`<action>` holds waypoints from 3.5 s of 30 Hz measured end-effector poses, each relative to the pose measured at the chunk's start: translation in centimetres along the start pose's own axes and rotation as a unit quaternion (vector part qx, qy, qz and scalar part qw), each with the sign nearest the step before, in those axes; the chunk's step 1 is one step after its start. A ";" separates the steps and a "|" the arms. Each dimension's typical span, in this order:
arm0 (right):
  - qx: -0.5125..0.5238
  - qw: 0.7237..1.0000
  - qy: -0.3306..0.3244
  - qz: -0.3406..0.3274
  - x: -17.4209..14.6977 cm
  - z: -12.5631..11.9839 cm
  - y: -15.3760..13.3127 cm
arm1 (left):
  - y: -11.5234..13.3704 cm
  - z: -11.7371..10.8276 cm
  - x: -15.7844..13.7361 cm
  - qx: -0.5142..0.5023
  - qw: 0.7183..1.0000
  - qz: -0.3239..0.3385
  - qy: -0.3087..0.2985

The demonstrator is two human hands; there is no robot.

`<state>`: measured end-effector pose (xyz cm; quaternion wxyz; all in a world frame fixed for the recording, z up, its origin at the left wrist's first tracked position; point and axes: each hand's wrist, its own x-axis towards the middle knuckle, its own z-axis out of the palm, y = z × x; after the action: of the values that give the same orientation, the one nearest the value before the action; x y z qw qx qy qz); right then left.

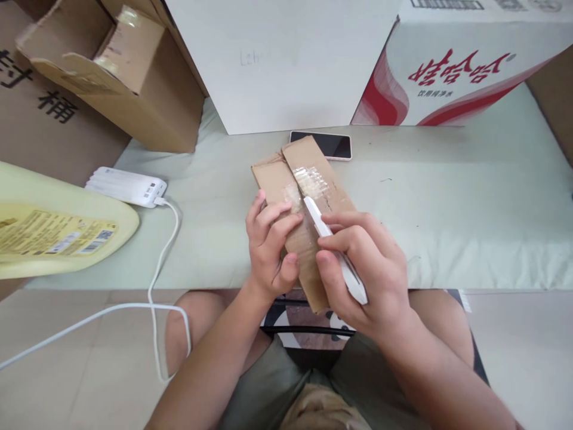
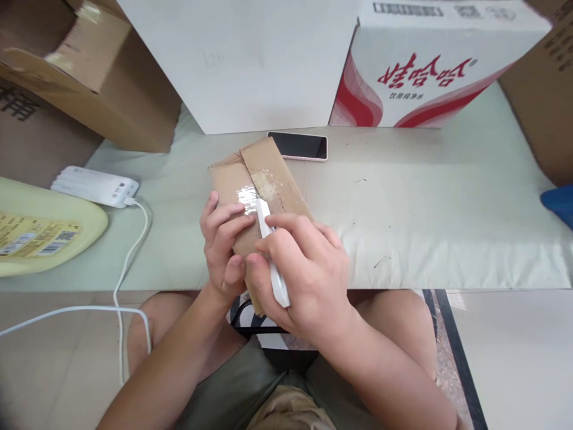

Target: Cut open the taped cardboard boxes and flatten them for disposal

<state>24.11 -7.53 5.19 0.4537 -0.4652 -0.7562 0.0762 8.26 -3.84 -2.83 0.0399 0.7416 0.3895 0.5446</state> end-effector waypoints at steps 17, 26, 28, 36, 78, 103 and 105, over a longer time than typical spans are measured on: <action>0.093 0.992 0.078 0.015 -0.4 -0.4 0.7 | -0.1 -0.2 0.0 0.012 1.000 0.003 -0.004; 0.085 0.957 0.277 0.020 -1.0 -2.5 2.5 | -0.4 -0.3 0.2 0.004 1.000 0.002 -0.004; 0.028 0.966 0.257 0.024 -1.2 -2.7 5.0 | -0.6 -0.4 0.2 0.012 1.000 0.003 -0.008; -0.188 0.938 -0.107 0.270 -5.4 -2.0 15.3 | -1.5 -0.6 0.4 -0.008 1.000 0.008 -0.017; 0.078 0.944 -0.147 0.285 -4.4 -0.4 6.6 | 0.4 -0.9 1.2 -0.367 0.808 -0.388 0.251; 0.104 0.949 -0.006 0.298 -4.7 -1.7 8.0 | -2.3 -1.1 -0.5 -0.284 0.849 -0.446 0.005; 0.101 0.945 0.051 0.308 -4.7 -2.0 8.3 | -2.0 -1.2 -0.3 -0.290 0.860 -0.420 0.023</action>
<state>31.61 -7.18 -0.97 0.4911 -0.6302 -0.5403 0.2640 6.12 -3.08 -3.50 0.4691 0.4497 0.4895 0.5816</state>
